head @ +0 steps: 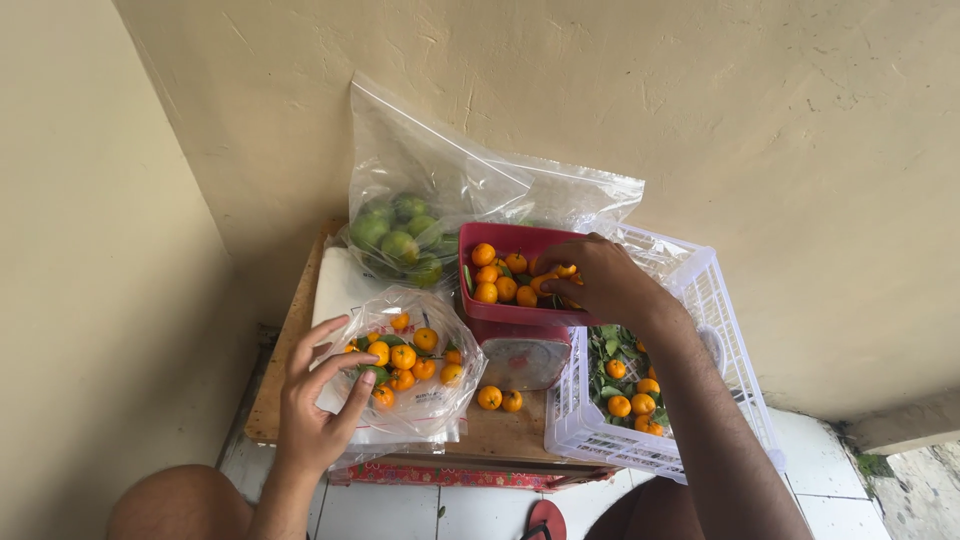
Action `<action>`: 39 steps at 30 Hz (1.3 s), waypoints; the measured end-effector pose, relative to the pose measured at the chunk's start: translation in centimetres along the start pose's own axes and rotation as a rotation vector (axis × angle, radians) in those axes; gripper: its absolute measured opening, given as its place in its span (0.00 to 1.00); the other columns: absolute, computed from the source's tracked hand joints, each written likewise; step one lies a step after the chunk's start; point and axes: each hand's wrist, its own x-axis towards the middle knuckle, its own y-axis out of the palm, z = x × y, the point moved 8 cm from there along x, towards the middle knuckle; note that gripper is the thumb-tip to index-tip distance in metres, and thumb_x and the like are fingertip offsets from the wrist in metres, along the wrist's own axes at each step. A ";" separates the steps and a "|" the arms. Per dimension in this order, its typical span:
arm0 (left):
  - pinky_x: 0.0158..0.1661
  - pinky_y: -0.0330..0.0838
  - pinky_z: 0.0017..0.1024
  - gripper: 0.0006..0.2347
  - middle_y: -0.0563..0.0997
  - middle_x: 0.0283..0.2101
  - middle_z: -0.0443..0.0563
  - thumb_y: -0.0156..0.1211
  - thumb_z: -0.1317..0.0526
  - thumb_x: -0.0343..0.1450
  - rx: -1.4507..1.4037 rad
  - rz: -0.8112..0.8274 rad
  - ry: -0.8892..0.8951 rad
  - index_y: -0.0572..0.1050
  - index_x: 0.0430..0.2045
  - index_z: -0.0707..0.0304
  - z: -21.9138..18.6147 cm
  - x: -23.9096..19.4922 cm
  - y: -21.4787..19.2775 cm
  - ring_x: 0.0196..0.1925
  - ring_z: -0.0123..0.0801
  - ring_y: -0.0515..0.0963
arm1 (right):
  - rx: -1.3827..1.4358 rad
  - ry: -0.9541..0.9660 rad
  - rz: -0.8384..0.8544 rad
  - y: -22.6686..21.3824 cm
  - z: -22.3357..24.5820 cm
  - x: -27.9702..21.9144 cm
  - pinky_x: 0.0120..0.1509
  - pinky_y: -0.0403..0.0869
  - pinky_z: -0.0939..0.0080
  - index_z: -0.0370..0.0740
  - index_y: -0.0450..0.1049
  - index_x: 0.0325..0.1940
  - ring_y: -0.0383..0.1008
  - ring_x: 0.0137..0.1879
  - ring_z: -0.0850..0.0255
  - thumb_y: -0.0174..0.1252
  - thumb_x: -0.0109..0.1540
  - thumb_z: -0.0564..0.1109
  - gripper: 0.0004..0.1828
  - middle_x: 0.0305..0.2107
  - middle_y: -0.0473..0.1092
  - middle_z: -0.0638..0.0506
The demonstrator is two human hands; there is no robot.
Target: The person sorts kumquats by hand, picking them from a white plastic crate and placing them into a red tray on a weighing scale.
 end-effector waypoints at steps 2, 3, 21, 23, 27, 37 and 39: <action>0.63 0.69 0.43 0.10 0.73 0.63 0.56 0.59 0.55 0.71 -0.020 0.010 -0.004 0.84 0.34 0.57 0.3 0.1 0.2 0.68 0.43 0.72 | -0.029 0.050 0.020 -0.6 0.6 -0.6 0.63 0.68 0.47 0.55 0.79 0.55 0.74 0.58 0.54 0.64 0.62 0.50 0.17 0.50 0.79 0.57; 0.61 0.73 0.43 0.10 0.73 0.63 0.56 0.58 0.54 0.71 -0.041 0.021 -0.017 0.84 0.35 0.58 0.5 0.0 0.4 0.66 0.44 0.74 | -0.057 0.102 0.050 -0.6 0.7 -1.1 0.68 0.65 0.44 0.58 0.78 0.59 0.73 0.62 0.54 0.66 0.60 0.50 0.21 0.52 0.78 0.59; 0.57 0.76 0.40 0.16 0.84 0.53 0.54 0.57 0.53 0.72 0.012 0.036 -0.102 0.80 0.48 0.62 0.6 0.8 -0.3 0.60 0.42 0.81 | 0.467 -0.503 -0.256 -1.8 17.2 -7.2 0.58 0.78 0.58 0.36 0.75 0.52 0.81 0.53 0.54 0.62 0.63 0.38 0.14 0.46 0.78 0.46; 0.59 0.74 0.39 0.17 0.82 0.55 0.54 0.57 0.53 0.72 0.023 0.043 -0.130 0.79 0.50 0.62 0.6 0.6 -0.4 0.61 0.41 0.80 | 0.403 -0.467 -0.146 2.1 17.7 -6.4 0.56 0.76 0.54 0.38 0.76 0.54 0.80 0.52 0.51 0.60 0.64 0.40 0.14 0.47 0.77 0.47; 0.58 0.68 0.56 0.20 0.81 0.55 0.62 0.60 0.50 0.71 0.018 0.052 -0.182 0.78 0.53 0.60 1.0 0.4 -0.3 0.58 0.58 0.80 | 0.111 -0.282 -0.101 6.0 17.4 -4.2 0.45 0.82 0.53 0.40 0.81 0.48 0.82 0.48 0.46 0.63 0.60 0.38 0.12 0.42 0.78 0.43; 0.59 0.65 0.60 0.24 0.75 0.62 0.68 0.59 0.55 0.70 -0.025 0.059 -0.150 0.71 0.61 0.65 0.4 0.7 0.1 0.64 0.64 0.74 | -0.131 -0.251 -0.392 9.9 17.0 0.3 0.44 0.82 0.60 0.45 0.78 0.54 0.81 0.49 0.51 0.67 0.60 0.40 0.17 0.45 0.75 0.47; 0.61 0.65 0.57 0.24 0.74 0.64 0.65 0.60 0.54 0.70 0.017 0.071 -0.104 0.72 0.60 0.65 0.4 0.6 0.6 0.65 0.60 0.73 | -0.256 -0.165 -0.268 12.6 16.2 1.0 0.37 0.82 0.64 0.50 0.78 0.52 0.82 0.44 0.57 0.64 0.59 0.34 0.19 0.45 0.75 0.52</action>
